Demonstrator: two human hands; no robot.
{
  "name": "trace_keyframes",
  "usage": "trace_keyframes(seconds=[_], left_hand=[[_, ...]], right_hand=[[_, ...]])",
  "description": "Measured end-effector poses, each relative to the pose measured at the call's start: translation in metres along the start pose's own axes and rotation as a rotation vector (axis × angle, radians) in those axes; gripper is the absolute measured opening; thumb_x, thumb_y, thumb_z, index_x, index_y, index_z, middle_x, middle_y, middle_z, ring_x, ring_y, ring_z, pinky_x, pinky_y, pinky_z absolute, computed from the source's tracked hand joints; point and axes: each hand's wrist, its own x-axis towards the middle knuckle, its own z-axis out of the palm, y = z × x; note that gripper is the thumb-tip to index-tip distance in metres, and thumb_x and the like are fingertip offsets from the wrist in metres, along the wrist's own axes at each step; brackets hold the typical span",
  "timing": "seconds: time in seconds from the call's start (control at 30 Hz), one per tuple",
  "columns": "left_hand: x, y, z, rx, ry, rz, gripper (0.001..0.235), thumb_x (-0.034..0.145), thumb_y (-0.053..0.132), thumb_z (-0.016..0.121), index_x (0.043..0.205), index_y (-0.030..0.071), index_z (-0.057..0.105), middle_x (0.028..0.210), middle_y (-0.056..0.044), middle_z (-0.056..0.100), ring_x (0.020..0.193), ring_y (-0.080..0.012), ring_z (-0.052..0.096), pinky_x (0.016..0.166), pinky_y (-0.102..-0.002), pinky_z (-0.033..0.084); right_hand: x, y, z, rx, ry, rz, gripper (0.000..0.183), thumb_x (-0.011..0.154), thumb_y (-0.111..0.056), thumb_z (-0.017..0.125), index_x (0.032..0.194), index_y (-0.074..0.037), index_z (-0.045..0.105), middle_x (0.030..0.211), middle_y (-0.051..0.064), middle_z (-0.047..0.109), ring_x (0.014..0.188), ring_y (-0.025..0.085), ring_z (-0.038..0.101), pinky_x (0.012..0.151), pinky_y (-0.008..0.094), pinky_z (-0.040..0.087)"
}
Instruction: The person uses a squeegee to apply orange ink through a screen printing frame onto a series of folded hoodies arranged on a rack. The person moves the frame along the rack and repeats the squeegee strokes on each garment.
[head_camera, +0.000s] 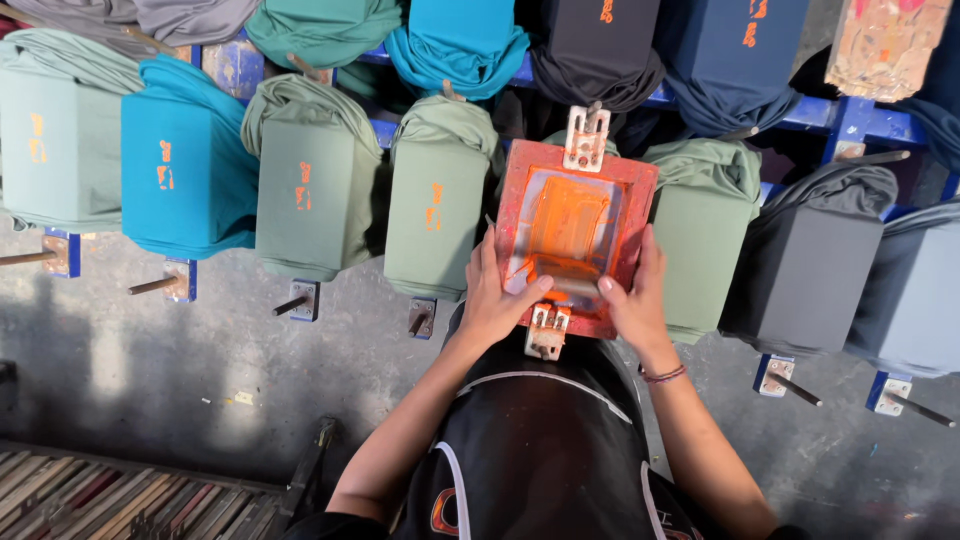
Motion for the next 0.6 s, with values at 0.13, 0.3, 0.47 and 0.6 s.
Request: trace_keyframes(seconds=[0.13, 0.3, 0.47, 0.6], left_hand=[[0.002, 0.011, -0.004, 0.033, -0.008, 0.0, 0.124, 0.073, 0.068, 0.073, 0.158, -0.001, 0.015, 0.151, -0.034, 0.027, 0.137, -0.0549, 0.035, 0.116, -0.058, 0.028], [0.007, 0.003, -0.005, -0.009, -0.088, -0.005, 0.125, 0.077, 0.068, 0.07, 0.16, 0.001, 0.004, 0.156, -0.032, 0.018, 0.144, -0.052, 0.027, 0.119, -0.058, 0.026], [-0.002, 0.004, -0.006, 0.015, -0.104, -0.034, 0.122, 0.079, 0.068, 0.067, 0.16, 0.003, 0.004, 0.156, -0.03, 0.018, 0.145, -0.051, 0.025, 0.116, -0.062, 0.028], [0.011, -0.011, -0.005, -0.006, -0.144, -0.051, 0.121, 0.079, 0.07, 0.064, 0.161, 0.007, 0.001, 0.159, -0.026, 0.015, 0.149, -0.0468, 0.022, 0.115, -0.063, 0.03]], right_hand=[[-0.005, -0.158, -0.006, -0.252, 0.049, -0.207, 0.118, 0.056, -0.051, 0.092, 0.148, -0.001, 0.038, 0.143, 0.024, 0.032, 0.137, 0.05, 0.038, 0.113, 0.056, 0.035], [0.013, -0.131, 0.027, -1.028, -0.233, -0.063, 0.02, 0.093, -0.031, 0.061, 0.107, -0.032, 0.075, 0.079, -0.003, 0.071, 0.074, 0.025, 0.075, 0.061, 0.043, 0.06], [0.039, -0.187, 0.022, -0.96, -0.09, -0.144, 0.024, 0.095, -0.01, 0.06, 0.112, -0.015, 0.076, 0.082, 0.008, 0.071, 0.08, 0.029, 0.074, 0.067, 0.043, 0.061], [-0.002, -0.157, 0.027, -0.95, -0.162, -0.242, 0.026, 0.095, -0.009, 0.056, 0.113, -0.018, 0.074, 0.088, 0.004, 0.073, 0.092, 0.026, 0.073, 0.07, 0.041, 0.061]])
